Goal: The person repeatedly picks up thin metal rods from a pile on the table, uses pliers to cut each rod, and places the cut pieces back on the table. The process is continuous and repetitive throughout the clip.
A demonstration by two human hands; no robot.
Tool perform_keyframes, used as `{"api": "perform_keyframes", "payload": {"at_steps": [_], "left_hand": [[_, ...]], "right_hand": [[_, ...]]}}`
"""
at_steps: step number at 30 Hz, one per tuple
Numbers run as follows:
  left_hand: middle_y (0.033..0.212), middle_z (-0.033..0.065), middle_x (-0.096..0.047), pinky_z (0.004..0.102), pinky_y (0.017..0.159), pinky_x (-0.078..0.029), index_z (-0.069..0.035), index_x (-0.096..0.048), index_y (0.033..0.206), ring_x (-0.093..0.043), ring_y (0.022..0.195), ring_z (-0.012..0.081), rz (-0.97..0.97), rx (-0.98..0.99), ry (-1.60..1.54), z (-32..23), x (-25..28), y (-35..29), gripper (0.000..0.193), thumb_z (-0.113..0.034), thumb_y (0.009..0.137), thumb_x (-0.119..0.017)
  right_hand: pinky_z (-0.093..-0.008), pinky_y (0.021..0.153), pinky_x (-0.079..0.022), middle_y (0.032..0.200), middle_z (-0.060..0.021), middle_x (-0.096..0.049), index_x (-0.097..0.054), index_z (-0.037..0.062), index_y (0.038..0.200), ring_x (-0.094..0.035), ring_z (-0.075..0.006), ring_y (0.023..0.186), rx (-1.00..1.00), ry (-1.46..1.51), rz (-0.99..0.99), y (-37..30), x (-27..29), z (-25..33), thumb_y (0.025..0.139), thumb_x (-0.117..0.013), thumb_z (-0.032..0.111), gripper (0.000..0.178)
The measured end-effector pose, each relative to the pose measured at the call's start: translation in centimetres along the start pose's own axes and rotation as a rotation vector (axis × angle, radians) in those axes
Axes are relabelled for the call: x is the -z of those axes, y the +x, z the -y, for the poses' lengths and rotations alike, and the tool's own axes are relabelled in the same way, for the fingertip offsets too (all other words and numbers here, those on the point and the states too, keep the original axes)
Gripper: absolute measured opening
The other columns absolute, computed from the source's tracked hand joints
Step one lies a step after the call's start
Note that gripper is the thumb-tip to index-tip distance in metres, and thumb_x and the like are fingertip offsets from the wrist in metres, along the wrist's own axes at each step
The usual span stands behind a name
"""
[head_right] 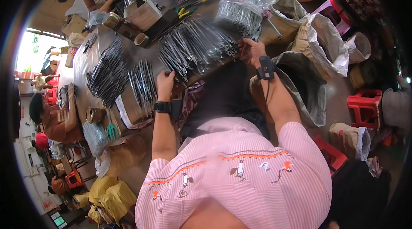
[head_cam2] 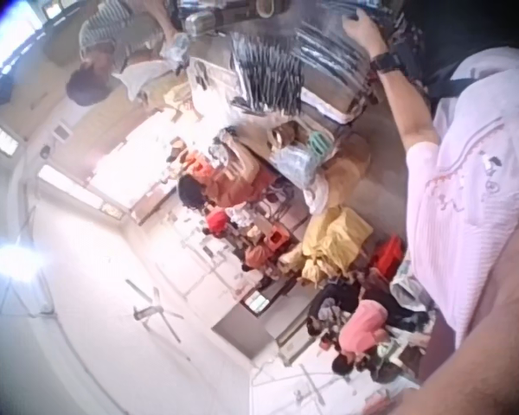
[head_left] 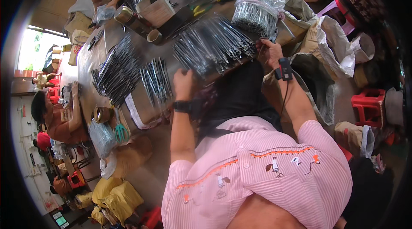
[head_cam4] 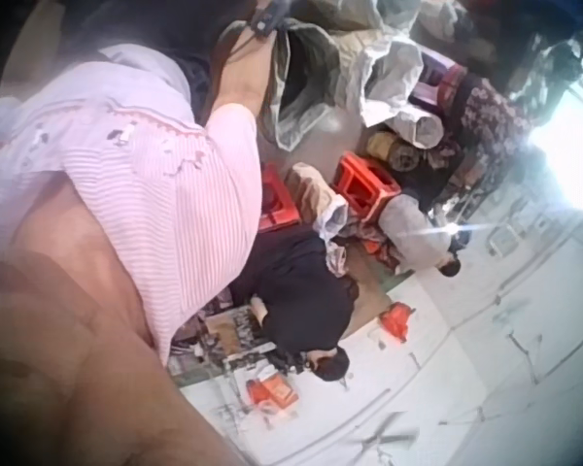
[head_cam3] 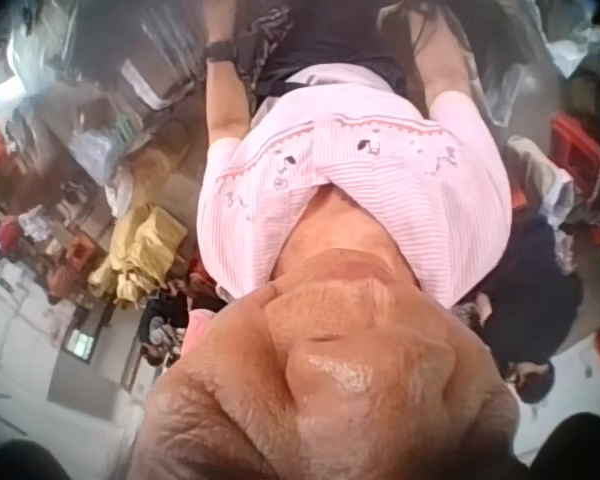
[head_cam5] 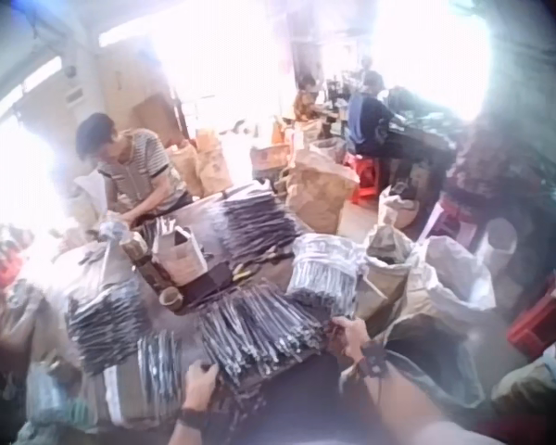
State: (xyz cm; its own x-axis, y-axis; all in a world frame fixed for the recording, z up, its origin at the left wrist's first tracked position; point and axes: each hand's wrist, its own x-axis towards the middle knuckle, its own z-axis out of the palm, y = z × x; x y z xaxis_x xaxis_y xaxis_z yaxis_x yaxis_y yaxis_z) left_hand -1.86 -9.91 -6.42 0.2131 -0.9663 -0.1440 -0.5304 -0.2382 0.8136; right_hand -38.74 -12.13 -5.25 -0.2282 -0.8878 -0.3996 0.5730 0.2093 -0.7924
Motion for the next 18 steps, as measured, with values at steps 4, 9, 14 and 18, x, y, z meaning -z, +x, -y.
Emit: {"api": "perform_keyframes", "payload": {"at_steps": [4,9,14,18], "left_hand": [[0.072,0.0201,-0.062,0.0391,0.066,-0.047,0.006,-0.060,0.081,-0.061,0.068,0.0295,-0.002,0.034,-0.052,0.4,0.2,0.1,0.031,-0.025,0.080,-0.064],[0.070,0.0188,-0.064,0.0377,0.060,-0.049,0.007,-0.061,0.083,-0.063,0.062,0.0271,0.019,0.091,-0.052,0.2,0.3,0.5,0.034,-0.026,0.080,-0.066],[0.068,0.0131,-0.061,0.0327,0.050,-0.045,0.007,-0.059,0.083,-0.055,0.054,0.0184,0.011,0.004,-0.042,-0.7,0.7,-0.1,0.031,-0.023,0.083,-0.067],[0.068,0.0088,-0.060,0.0277,0.045,-0.042,0.006,-0.057,0.083,-0.053,0.051,0.0127,0.060,0.065,-0.134,-1.7,0.9,-0.4,0.026,-0.019,0.086,-0.065]], "right_hand": [[-0.0319,0.058,-0.053,0.079,-0.0106,-0.068,-0.064,0.0022,0.091,-0.064,-0.0193,0.066,0.132,0.012,0.108,-0.1,0.9,-1.2,0.081,-0.065,0.012,0.014],[-0.0305,0.059,-0.052,0.078,-0.0064,-0.066,-0.064,0.0045,0.094,-0.063,-0.0168,0.065,0.139,-0.078,0.152,-1.5,1.0,-0.5,0.081,-0.069,0.013,0.017],[-0.0318,0.058,-0.051,0.081,-0.0109,-0.064,-0.061,0.0000,0.093,-0.062,-0.0205,0.067,0.331,0.116,0.223,-2.5,4.9,0.7,0.084,-0.063,0.008,0.012],[-0.0361,0.065,-0.050,0.079,-0.0090,-0.062,-0.060,0.0040,0.086,-0.060,-0.0217,0.071,0.271,0.478,0.065,0.8,8.0,-0.9,0.087,-0.060,0.013,0.009]]}}
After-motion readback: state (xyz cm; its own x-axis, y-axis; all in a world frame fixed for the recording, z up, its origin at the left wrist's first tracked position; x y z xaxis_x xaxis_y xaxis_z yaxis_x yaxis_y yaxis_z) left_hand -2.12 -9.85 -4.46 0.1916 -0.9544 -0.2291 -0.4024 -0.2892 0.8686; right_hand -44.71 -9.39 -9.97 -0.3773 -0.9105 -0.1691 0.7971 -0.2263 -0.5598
